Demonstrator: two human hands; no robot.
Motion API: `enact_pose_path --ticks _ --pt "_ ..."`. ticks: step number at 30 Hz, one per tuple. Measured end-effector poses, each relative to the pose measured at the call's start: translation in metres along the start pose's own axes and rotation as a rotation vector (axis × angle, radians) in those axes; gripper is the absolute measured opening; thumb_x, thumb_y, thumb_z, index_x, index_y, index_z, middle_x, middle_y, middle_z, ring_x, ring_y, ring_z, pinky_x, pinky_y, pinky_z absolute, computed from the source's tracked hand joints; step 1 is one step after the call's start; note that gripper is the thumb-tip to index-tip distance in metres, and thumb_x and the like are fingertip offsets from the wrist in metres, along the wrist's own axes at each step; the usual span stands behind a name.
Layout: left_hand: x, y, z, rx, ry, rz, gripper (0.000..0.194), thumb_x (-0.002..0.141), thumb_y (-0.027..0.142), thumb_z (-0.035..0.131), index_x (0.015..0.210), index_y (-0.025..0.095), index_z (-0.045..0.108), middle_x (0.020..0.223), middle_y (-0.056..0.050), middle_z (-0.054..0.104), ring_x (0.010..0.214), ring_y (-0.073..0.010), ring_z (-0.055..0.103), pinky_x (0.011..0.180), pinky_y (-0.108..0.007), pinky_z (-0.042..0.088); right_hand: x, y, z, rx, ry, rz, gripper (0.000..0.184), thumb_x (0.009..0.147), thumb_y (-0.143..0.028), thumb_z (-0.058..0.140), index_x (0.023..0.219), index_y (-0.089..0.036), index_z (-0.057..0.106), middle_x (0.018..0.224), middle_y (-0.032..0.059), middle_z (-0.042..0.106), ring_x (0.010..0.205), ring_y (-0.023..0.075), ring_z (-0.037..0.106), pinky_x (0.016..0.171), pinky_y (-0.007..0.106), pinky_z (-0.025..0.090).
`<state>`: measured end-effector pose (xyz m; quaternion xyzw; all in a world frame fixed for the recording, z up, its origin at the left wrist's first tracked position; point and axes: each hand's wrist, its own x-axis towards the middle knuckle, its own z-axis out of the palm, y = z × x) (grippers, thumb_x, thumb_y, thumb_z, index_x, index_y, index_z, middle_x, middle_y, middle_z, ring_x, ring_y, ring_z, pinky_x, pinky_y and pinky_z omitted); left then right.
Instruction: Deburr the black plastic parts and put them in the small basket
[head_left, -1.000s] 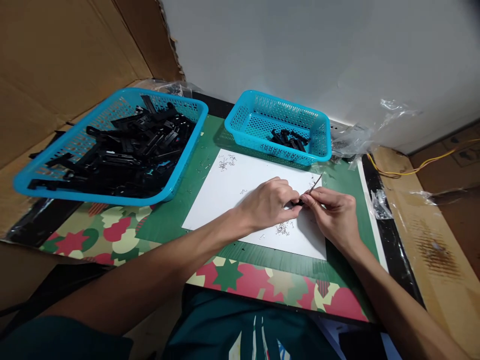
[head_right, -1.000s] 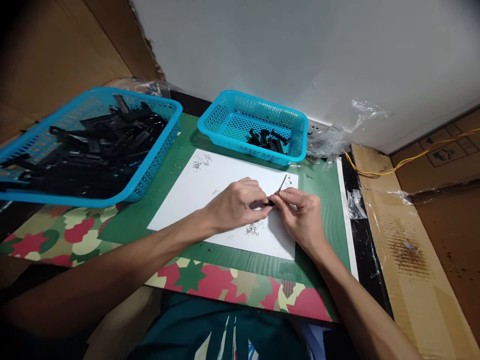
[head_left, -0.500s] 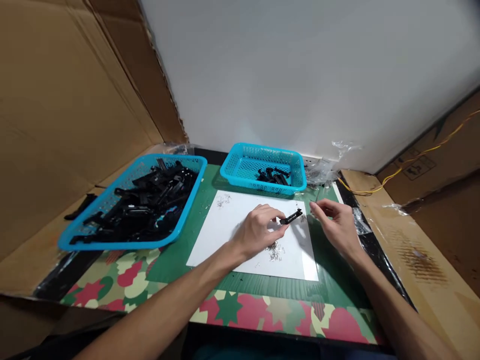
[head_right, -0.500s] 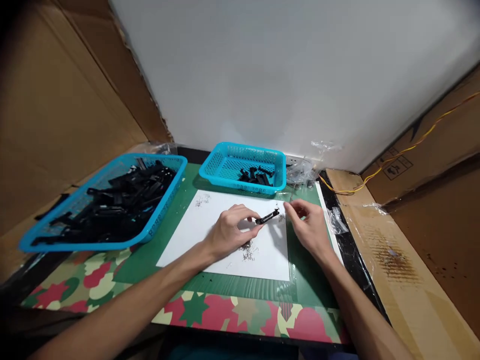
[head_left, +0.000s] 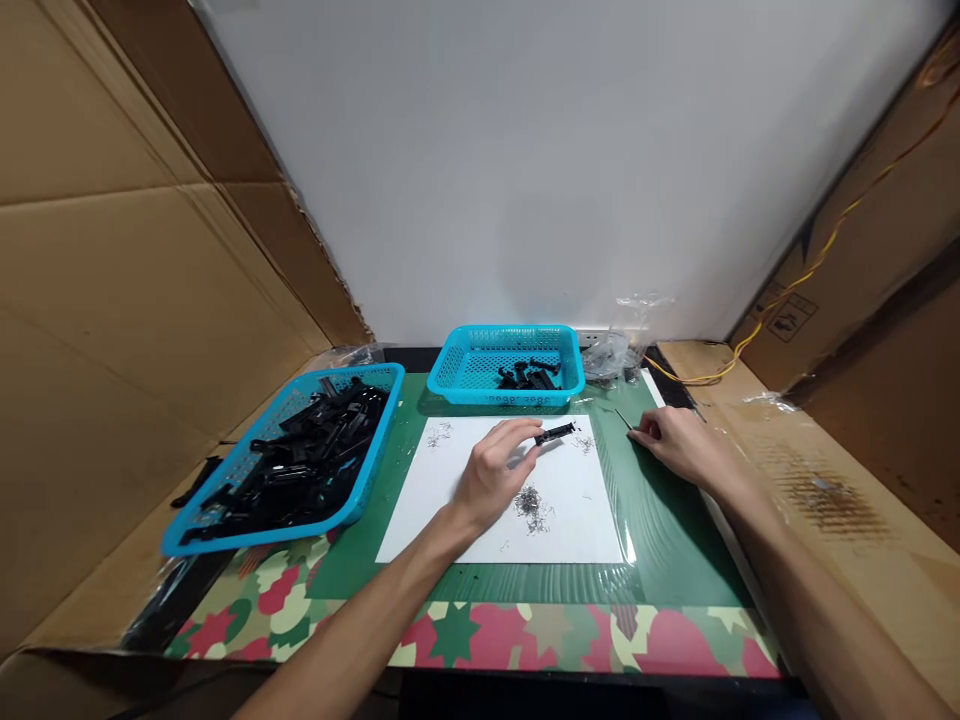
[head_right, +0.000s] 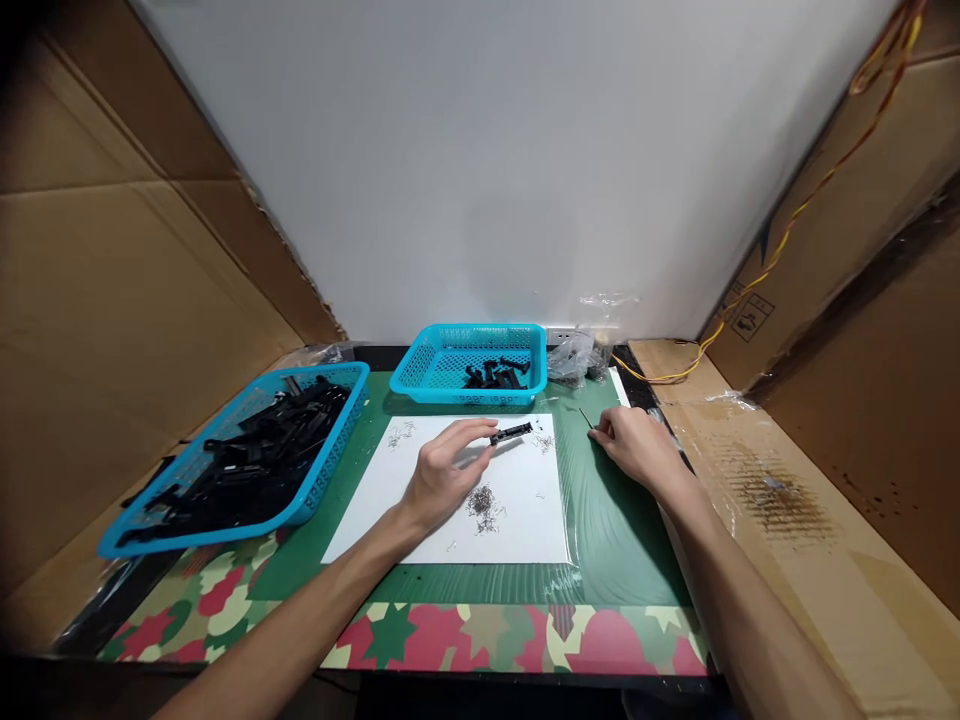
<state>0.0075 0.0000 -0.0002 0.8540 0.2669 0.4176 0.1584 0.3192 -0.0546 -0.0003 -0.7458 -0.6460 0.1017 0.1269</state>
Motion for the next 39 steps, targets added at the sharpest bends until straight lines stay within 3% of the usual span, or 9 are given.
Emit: enact_pose_path --ticks 7,12,17,23,29,39 --pt "0.002 0.003 -0.001 0.031 -0.011 0.006 0.025 0.096 0.016 0.066 0.12 0.021 0.071 0.118 -0.011 0.077 0.112 -0.0249 0.074 0.096 -0.045 0.064 -0.002 -0.012 -0.004 0.084 0.104 -0.064 0.014 0.096 -0.03 0.063 0.099 -0.021 0.074 0.083 0.0063 0.073 0.073 0.0211 0.064 0.061 0.03 0.033" --pt "0.003 0.003 0.0 0.008 -0.017 0.008 0.022 0.096 0.016 0.067 0.116 0.02 0.073 0.117 -0.01 0.076 0.11 -0.0237 0.073 0.095 -0.044 0.064 -0.003 -0.021 -0.001 0.138 0.133 -0.168 0.014 0.096 -0.026 0.063 0.093 -0.02 0.075 0.086 0.0059 0.072 0.077 0.0209 0.064 0.066 0.029 0.038" --pt "0.003 0.006 0.001 -0.006 -0.025 0.035 0.018 0.098 0.021 0.069 0.115 0.02 0.075 0.112 -0.01 0.076 0.105 -0.0222 0.073 0.09 -0.04 0.063 -0.008 -0.045 0.006 0.38 0.111 -0.311 0.019 0.097 -0.026 0.061 0.094 -0.018 0.078 0.092 0.0072 0.078 0.083 0.0213 0.069 0.076 0.031 0.047" --pt "0.001 0.008 0.004 -0.034 -0.029 0.096 0.019 0.098 0.023 0.072 0.115 0.018 0.076 0.107 -0.009 0.076 0.101 -0.0209 0.073 0.088 -0.036 0.062 -0.012 -0.069 0.019 0.46 0.087 -0.289 0.02 0.095 -0.019 0.062 0.093 -0.016 0.082 0.1 0.0088 0.083 0.091 0.023 0.073 0.084 0.032 0.049" --pt "-0.001 0.008 0.007 -0.032 -0.054 0.155 0.02 0.096 0.02 0.074 0.115 0.018 0.076 0.105 -0.009 0.076 0.098 -0.0215 0.072 0.085 -0.035 0.062 -0.01 -0.065 0.021 0.477 0.045 -0.272 0.02 0.092 -0.019 0.064 0.09 -0.016 0.083 0.095 0.0077 0.083 0.081 0.0216 0.071 0.074 0.031 0.048" --pt "-0.001 0.007 0.009 -0.026 -0.062 0.212 0.021 0.097 0.021 0.073 0.118 0.018 0.075 0.103 -0.009 0.075 0.095 -0.0204 0.071 0.081 -0.035 0.062 -0.013 -0.062 0.02 0.454 0.0 -0.284 0.015 0.089 -0.021 0.068 0.089 -0.018 0.082 0.086 0.0053 0.081 0.079 0.0207 0.068 0.072 0.031 0.046"
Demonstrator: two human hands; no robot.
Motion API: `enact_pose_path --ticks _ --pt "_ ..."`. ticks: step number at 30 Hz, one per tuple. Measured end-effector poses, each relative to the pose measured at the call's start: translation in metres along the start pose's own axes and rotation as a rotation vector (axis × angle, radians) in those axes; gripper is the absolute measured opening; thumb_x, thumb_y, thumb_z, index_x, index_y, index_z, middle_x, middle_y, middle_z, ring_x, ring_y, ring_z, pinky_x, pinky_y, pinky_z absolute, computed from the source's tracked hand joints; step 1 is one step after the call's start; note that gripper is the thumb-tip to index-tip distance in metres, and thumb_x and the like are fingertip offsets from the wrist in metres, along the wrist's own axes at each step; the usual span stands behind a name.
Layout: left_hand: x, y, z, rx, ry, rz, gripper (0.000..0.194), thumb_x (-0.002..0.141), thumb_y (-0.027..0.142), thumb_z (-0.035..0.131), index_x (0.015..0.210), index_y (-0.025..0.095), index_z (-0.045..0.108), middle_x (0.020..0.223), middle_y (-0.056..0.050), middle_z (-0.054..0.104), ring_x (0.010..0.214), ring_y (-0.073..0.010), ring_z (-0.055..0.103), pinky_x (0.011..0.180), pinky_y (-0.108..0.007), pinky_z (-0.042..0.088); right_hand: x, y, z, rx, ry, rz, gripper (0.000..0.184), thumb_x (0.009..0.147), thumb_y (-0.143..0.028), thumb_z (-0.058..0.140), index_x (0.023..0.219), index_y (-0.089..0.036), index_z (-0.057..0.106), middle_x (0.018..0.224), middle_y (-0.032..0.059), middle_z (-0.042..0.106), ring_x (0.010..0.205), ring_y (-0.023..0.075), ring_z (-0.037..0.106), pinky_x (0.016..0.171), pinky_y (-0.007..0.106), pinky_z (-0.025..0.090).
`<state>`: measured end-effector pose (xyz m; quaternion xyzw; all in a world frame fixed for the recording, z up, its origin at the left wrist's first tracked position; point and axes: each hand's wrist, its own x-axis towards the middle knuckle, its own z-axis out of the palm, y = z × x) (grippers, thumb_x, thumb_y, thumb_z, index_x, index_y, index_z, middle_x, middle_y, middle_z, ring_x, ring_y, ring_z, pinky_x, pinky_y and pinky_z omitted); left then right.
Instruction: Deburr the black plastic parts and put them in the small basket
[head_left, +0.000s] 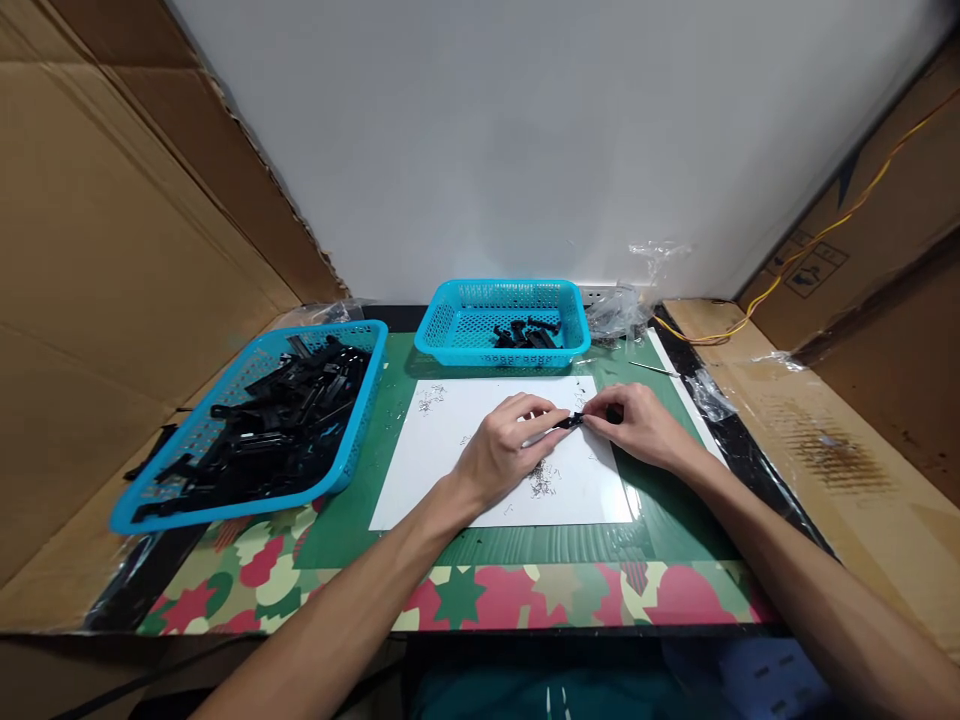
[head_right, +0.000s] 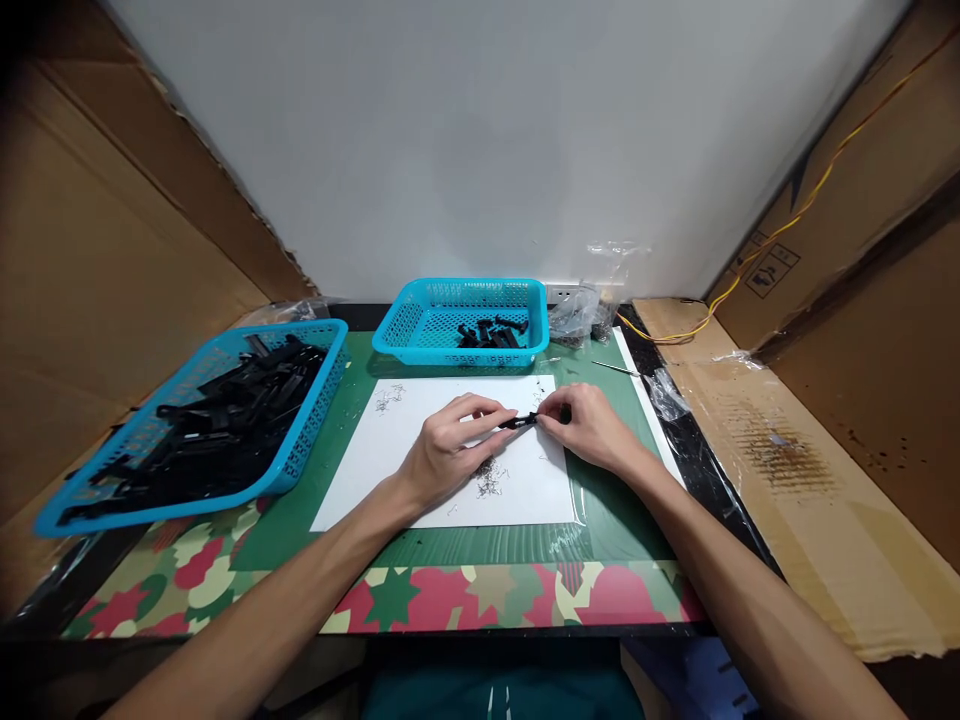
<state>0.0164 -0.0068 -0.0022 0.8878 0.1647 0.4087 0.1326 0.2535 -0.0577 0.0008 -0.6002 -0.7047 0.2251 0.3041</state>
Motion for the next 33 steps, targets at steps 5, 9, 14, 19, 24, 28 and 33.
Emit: enact_pose_path --ticks 5,9,14,19,24,28,33 --pt "-0.001 -0.001 0.001 -0.004 0.006 0.005 0.021 0.097 0.019 0.073 0.117 0.018 0.075 0.102 -0.009 0.075 0.094 -0.0206 0.07 0.079 -0.035 0.061 0.0 -0.004 0.0 0.002 -0.007 -0.003 0.018 0.091 -0.019 0.064 0.089 -0.017 0.082 0.09 0.0071 0.083 0.078 0.021 0.071 0.071 0.031 0.047" --pt "-0.001 -0.001 0.0 -0.02 -0.009 -0.003 0.021 0.097 0.019 0.072 0.118 0.018 0.075 0.101 -0.009 0.075 0.094 -0.021 0.07 0.078 -0.035 0.06 0.001 -0.005 0.001 0.029 -0.008 0.006 0.017 0.09 -0.018 0.065 0.086 -0.017 0.082 0.087 0.0064 0.083 0.076 0.021 0.071 0.071 0.031 0.046" --pt "0.001 0.001 -0.003 -0.051 -0.025 0.027 0.019 0.098 0.02 0.071 0.116 0.016 0.074 0.102 -0.01 0.075 0.095 -0.0213 0.07 0.081 -0.036 0.06 -0.001 -0.005 -0.004 0.073 -0.049 -0.035 0.017 0.091 -0.023 0.066 0.089 -0.019 0.082 0.091 0.0054 0.082 0.079 0.0206 0.07 0.073 0.031 0.047" --pt "0.011 -0.009 -0.014 0.051 0.07 0.052 0.021 0.097 0.022 0.072 0.117 0.017 0.074 0.105 -0.01 0.077 0.097 -0.0216 0.072 0.083 -0.037 0.06 0.002 0.016 -0.026 -0.027 0.046 -0.02 0.027 0.097 -0.038 0.062 0.093 -0.02 0.082 0.095 0.0072 0.08 0.088 0.0238 0.069 0.077 0.033 0.048" --pt "0.045 -0.036 -0.029 0.262 0.182 -0.14 0.018 0.095 0.022 0.074 0.113 0.019 0.078 0.109 -0.009 0.081 0.102 -0.025 0.074 0.096 -0.046 0.057 0.005 0.054 -0.049 -0.296 0.275 0.14 0.027 0.093 -0.029 0.056 0.093 -0.017 0.08 0.094 0.0129 0.078 0.087 0.0268 0.069 0.078 0.035 0.047" --pt "0.078 -0.055 -0.032 0.311 0.151 -0.448 0.02 0.094 0.021 0.074 0.113 0.02 0.08 0.115 -0.009 0.081 0.112 -0.0277 0.072 0.105 -0.047 0.054 0.006 0.066 -0.048 -0.311 0.25 0.143 0.022 0.089 -0.027 0.06 0.09 -0.018 0.079 0.087 0.0098 0.077 0.079 0.0238 0.07 0.072 0.031 0.047" --pt "0.094 -0.069 -0.028 0.29 0.007 -0.521 0.018 0.09 0.023 0.073 0.104 0.019 0.084 0.108 -0.009 0.083 0.102 -0.0287 0.077 0.096 -0.042 0.058 0.007 0.066 -0.04 -0.315 0.173 0.112 0.019 0.087 -0.022 0.062 0.093 -0.021 0.08 0.076 0.0039 0.075 0.07 0.0199 0.068 0.063 0.027 0.042"
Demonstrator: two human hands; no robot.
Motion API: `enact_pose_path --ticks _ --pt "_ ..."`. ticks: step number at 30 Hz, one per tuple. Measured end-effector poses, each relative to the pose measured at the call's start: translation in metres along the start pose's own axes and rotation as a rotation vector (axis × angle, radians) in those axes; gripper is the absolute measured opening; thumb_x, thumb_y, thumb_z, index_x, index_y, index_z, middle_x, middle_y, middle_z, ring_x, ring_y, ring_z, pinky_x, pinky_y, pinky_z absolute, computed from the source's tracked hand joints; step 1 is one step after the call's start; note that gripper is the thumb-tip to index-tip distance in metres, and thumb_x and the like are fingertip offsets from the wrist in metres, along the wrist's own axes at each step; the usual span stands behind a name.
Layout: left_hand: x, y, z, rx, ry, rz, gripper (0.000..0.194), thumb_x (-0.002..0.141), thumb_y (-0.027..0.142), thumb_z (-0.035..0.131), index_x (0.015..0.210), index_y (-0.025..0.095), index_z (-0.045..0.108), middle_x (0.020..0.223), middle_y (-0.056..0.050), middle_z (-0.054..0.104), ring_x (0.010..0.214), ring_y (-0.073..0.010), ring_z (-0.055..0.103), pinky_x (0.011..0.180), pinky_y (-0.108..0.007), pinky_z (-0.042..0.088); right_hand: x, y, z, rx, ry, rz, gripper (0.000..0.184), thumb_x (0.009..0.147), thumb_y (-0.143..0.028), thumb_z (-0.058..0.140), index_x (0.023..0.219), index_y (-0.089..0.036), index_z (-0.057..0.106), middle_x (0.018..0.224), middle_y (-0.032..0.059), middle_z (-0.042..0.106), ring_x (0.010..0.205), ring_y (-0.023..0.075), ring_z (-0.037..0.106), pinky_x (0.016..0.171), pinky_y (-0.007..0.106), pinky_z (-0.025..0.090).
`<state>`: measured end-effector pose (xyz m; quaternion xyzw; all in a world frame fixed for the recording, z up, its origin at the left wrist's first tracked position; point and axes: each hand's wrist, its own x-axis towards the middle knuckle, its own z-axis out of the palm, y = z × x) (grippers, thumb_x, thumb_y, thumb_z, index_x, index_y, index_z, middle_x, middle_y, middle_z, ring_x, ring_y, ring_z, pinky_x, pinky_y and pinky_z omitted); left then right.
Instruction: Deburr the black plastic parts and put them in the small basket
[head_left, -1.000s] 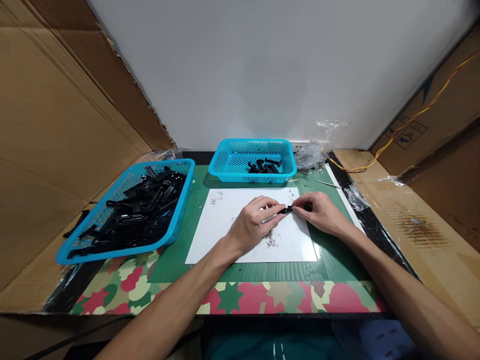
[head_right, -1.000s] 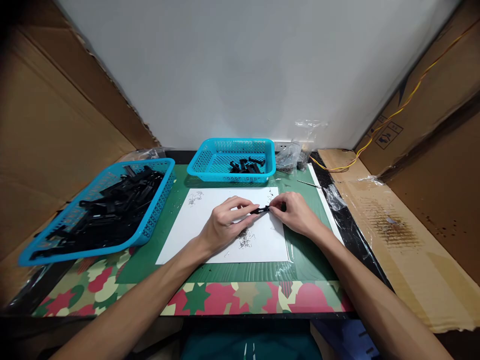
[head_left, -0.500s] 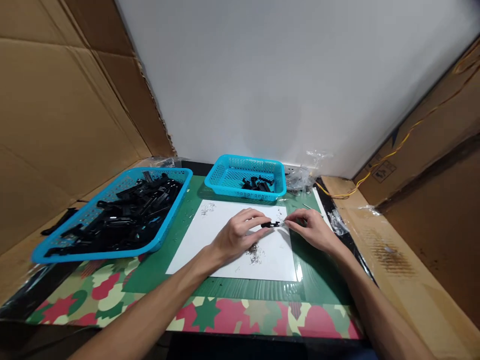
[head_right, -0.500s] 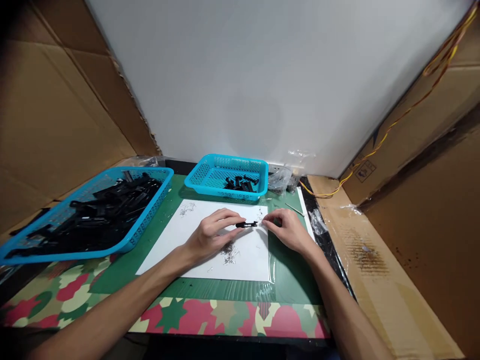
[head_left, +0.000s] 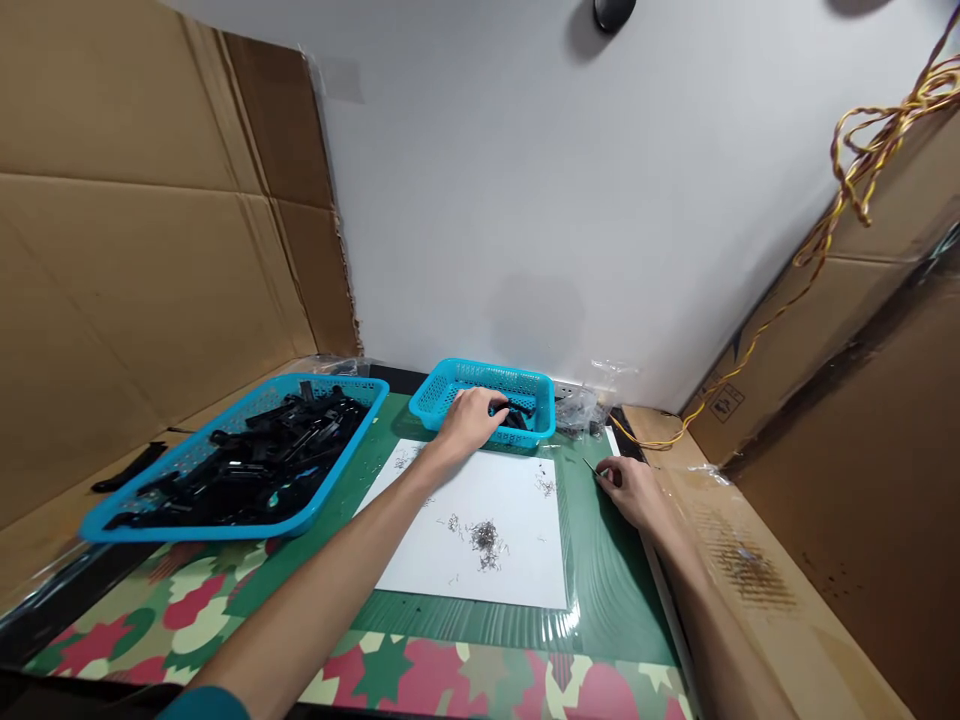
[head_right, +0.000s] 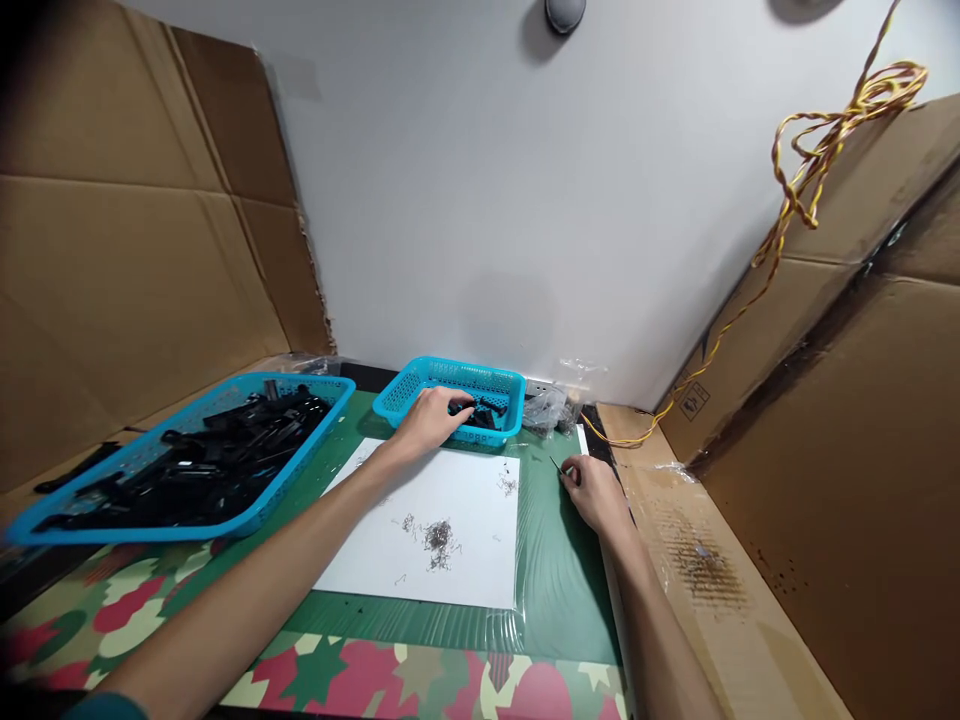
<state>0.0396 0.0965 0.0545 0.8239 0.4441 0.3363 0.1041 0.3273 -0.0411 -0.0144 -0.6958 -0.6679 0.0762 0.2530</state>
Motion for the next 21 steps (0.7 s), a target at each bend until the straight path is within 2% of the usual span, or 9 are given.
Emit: enact_pose_path --ticks 4,8,12,15,18,21 --pt "0.001 -0.005 -0.003 0.008 -0.098 0.045 0.02 0.091 0.026 0.068 0.099 0.021 0.085 0.107 -0.009 0.083 0.1 -0.0276 0.077 0.097 -0.04 0.057 -0.002 -0.004 -0.001 0.007 -0.034 -0.029 0.019 0.09 -0.024 0.062 0.097 -0.021 0.079 0.073 0.0028 0.074 0.068 0.0204 0.068 0.061 0.027 0.041" --pt "0.001 -0.011 -0.022 0.041 -0.117 0.04 0.024 0.092 0.027 0.063 0.1 0.022 0.085 0.112 -0.009 0.082 0.107 -0.0289 0.075 0.102 -0.041 0.054 -0.004 -0.011 -0.003 0.02 -0.036 -0.05 0.021 0.094 -0.024 0.061 0.104 -0.019 0.078 0.077 0.0046 0.074 0.072 0.0226 0.069 0.065 0.03 0.045" --pt "-0.004 -0.019 -0.061 0.084 -0.072 -0.021 0.031 0.095 0.034 0.057 0.103 0.019 0.084 0.113 -0.01 0.082 0.108 -0.0291 0.074 0.1 -0.039 0.053 -0.007 -0.024 0.0 0.072 -0.015 -0.132 0.023 0.097 -0.026 0.06 0.11 -0.017 0.077 0.101 0.0108 0.076 0.097 0.0267 0.071 0.086 0.036 0.053" --pt "-0.016 -0.029 -0.099 0.117 -0.055 -0.069 0.037 0.096 0.039 0.053 0.101 0.018 0.083 0.109 -0.009 0.083 0.099 -0.0274 0.075 0.089 -0.034 0.054 -0.011 -0.037 0.008 0.167 -0.049 -0.205 0.023 0.099 -0.026 0.06 0.113 -0.018 0.076 0.11 0.0119 0.076 0.102 0.0277 0.072 0.092 0.04 0.055" --pt "-0.032 -0.042 -0.133 0.223 -0.039 -0.103 0.039 0.095 0.042 0.052 0.099 0.019 0.083 0.109 -0.008 0.083 0.097 -0.027 0.075 0.086 -0.032 0.054 -0.014 -0.046 0.013 0.225 -0.11 -0.239 0.028 0.099 -0.021 0.059 0.122 -0.018 0.074 0.125 0.014 0.074 0.114 0.0299 0.071 0.101 0.045 0.054" --pt "-0.053 -0.054 -0.156 0.294 -0.036 -0.149 0.041 0.094 0.046 0.053 0.1 0.021 0.084 0.112 -0.009 0.082 0.102 -0.0296 0.075 0.09 -0.034 0.055 -0.017 -0.053 0.008 0.267 -0.148 -0.296 0.033 0.098 -0.017 0.059 0.128 -0.02 0.072 0.134 0.0134 0.071 0.123 0.0297 0.068 0.106 0.045 0.051"
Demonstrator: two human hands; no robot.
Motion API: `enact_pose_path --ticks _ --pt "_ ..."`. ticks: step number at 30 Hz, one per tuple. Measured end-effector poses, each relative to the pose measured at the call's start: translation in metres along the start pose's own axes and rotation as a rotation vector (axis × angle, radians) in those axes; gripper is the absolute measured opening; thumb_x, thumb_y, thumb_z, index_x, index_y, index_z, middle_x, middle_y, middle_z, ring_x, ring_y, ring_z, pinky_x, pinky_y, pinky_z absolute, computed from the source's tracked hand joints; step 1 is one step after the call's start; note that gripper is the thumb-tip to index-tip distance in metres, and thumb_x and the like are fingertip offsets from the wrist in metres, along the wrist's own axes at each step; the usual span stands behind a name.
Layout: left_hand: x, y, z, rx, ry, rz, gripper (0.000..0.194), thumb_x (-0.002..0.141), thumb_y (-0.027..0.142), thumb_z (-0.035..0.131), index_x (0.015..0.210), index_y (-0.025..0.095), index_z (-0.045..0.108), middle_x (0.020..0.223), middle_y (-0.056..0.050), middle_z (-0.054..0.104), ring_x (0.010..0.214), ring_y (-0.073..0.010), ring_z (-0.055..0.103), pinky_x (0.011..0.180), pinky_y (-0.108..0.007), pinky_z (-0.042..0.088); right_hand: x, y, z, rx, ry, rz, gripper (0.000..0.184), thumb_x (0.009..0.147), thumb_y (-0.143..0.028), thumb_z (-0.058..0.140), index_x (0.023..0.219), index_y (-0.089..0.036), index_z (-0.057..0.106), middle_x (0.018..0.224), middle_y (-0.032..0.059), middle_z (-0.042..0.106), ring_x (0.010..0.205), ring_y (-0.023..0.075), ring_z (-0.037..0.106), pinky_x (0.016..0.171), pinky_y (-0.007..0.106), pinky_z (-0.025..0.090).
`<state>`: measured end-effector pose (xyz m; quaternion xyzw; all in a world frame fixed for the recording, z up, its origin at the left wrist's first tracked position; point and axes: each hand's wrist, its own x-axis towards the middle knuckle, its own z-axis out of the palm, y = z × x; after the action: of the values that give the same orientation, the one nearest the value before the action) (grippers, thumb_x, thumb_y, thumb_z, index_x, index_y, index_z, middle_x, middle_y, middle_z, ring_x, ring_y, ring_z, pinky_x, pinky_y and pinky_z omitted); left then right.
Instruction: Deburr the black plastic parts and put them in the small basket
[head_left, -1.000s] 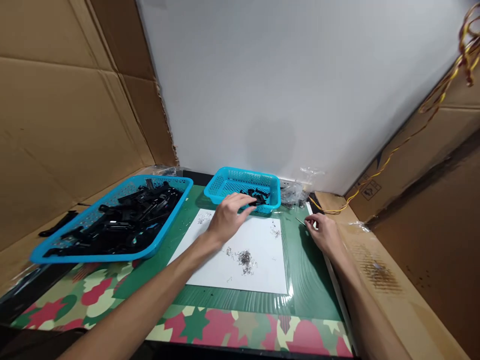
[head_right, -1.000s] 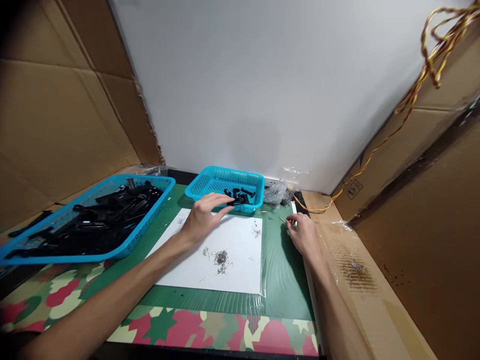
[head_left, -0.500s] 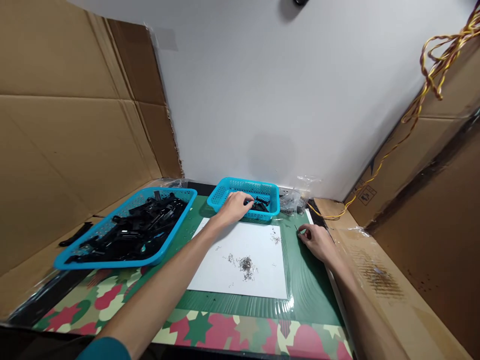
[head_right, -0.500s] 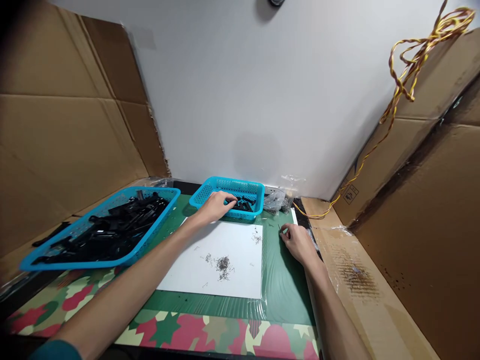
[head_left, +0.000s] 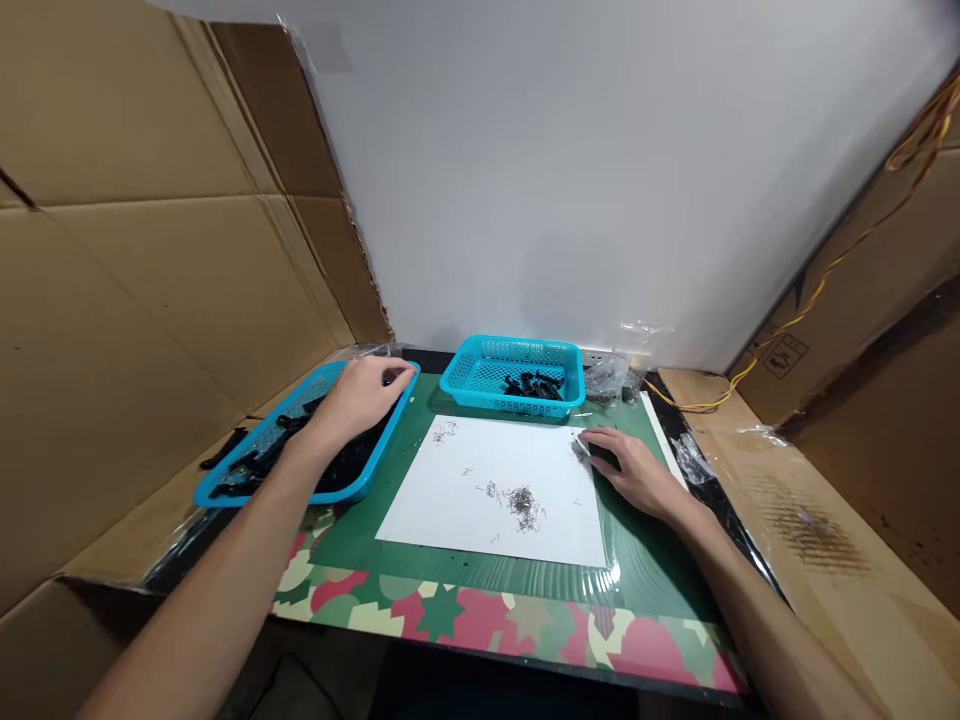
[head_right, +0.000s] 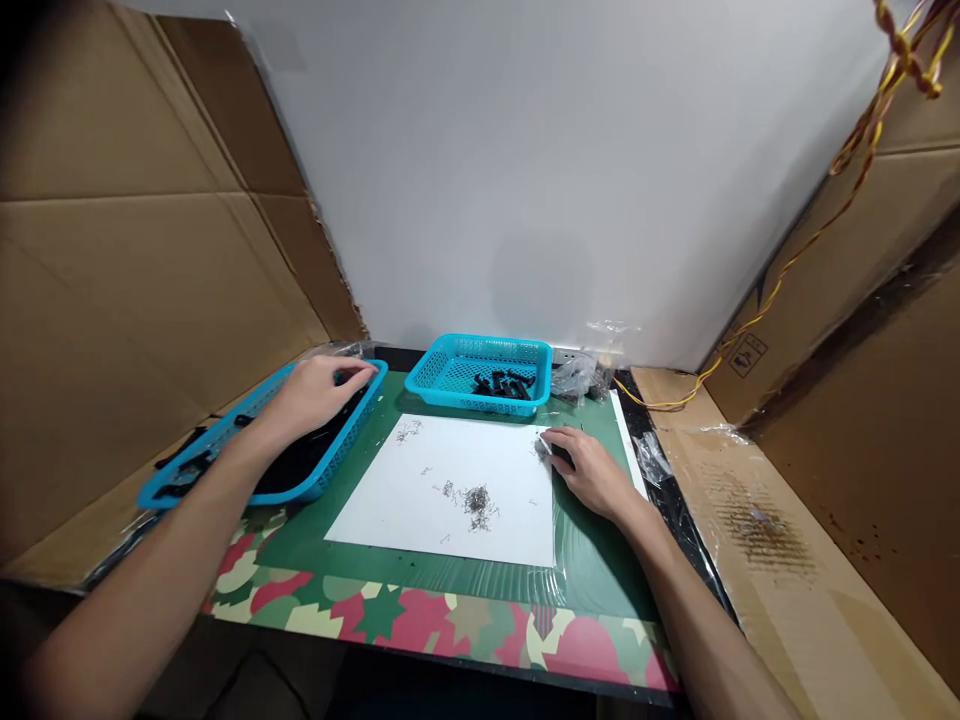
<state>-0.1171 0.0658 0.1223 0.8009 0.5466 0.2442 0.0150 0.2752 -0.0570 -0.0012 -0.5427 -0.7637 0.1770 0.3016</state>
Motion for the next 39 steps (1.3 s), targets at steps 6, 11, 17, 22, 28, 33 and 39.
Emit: enact_pose_path --ticks 6,11,17,22,28,33,39 --pt "-0.042 -0.029 -0.017 0.052 -0.054 -0.072 0.041 0.095 0.05 0.055 0.106 0.021 0.082 0.118 -0.007 0.081 0.111 -0.0308 0.071 0.101 -0.038 0.052 -0.01 -0.021 -0.019 0.128 -0.189 0.016 0.008 0.092 -0.023 0.073 0.087 -0.02 0.078 0.085 0.003 0.071 0.075 0.018 0.064 0.071 0.031 0.049" --pt "-0.056 -0.048 -0.02 0.122 0.031 -0.227 0.037 0.093 0.043 0.055 0.109 0.022 0.08 0.121 -0.001 0.08 0.108 -0.0264 0.072 0.103 -0.037 0.052 -0.007 -0.022 -0.011 0.264 -0.299 -0.007 0.008 0.089 -0.023 0.078 0.082 -0.02 0.079 0.084 0.0026 0.073 0.079 0.018 0.066 0.075 0.03 0.049" --pt "-0.048 -0.07 -0.012 0.247 -0.093 -0.299 0.044 0.092 0.044 0.051 0.115 0.019 0.079 0.12 -0.005 0.08 0.098 -0.0276 0.071 0.095 -0.036 0.053 0.008 -0.041 0.014 0.208 -0.293 -0.065 0.011 0.094 -0.022 0.074 0.089 -0.023 0.083 0.088 0.0045 0.074 0.087 0.0201 0.066 0.081 0.032 0.049" --pt "-0.042 -0.099 -0.005 0.354 -0.156 -0.22 0.044 0.092 0.047 0.053 0.117 0.02 0.078 0.122 -0.007 0.078 0.103 -0.03 0.069 0.09 -0.036 0.051 0.012 -0.032 0.004 0.195 -0.104 -0.001 0.019 0.099 -0.025 0.064 0.096 -0.021 0.083 0.096 0.0064 0.076 0.085 0.0201 0.067 0.078 0.032 0.049" --pt "-0.04 -0.109 0.0 0.406 -0.245 -0.211 0.043 0.092 0.049 0.054 0.116 0.023 0.078 0.098 -0.004 0.08 0.085 -0.0252 0.067 0.069 -0.028 0.045 -0.005 0.001 -0.015 0.08 -0.011 0.151 0.021 0.094 -0.034 0.067 0.093 -0.02 0.083 0.09 0.0057 0.078 0.07 0.0183 0.061 0.068 0.032 0.047" --pt "-0.045 -0.102 0.001 0.44 -0.233 -0.21 0.045 0.098 0.054 0.048 0.118 0.026 0.078 0.097 -0.001 0.08 0.087 -0.0248 0.067 0.067 -0.027 0.04 -0.009 -0.001 -0.007 0.086 -0.051 0.116 0.021 0.095 -0.032 0.067 0.102 -0.022 0.085 0.089 0.0048 0.076 0.067 0.0167 0.059 0.067 0.031 0.046" --pt "-0.051 -0.101 -0.002 0.307 -0.277 -0.193 0.064 0.087 0.079 0.052 0.116 0.027 0.075 0.089 0.004 0.081 0.086 -0.0206 0.069 0.07 -0.024 0.041 -0.009 -0.001 -0.003 0.072 -0.084 0.089 0.022 0.098 -0.03 0.064 0.102 -0.023 0.086 0.088 0.0053 0.074 0.07 0.0182 0.063 0.067 0.032 0.047"
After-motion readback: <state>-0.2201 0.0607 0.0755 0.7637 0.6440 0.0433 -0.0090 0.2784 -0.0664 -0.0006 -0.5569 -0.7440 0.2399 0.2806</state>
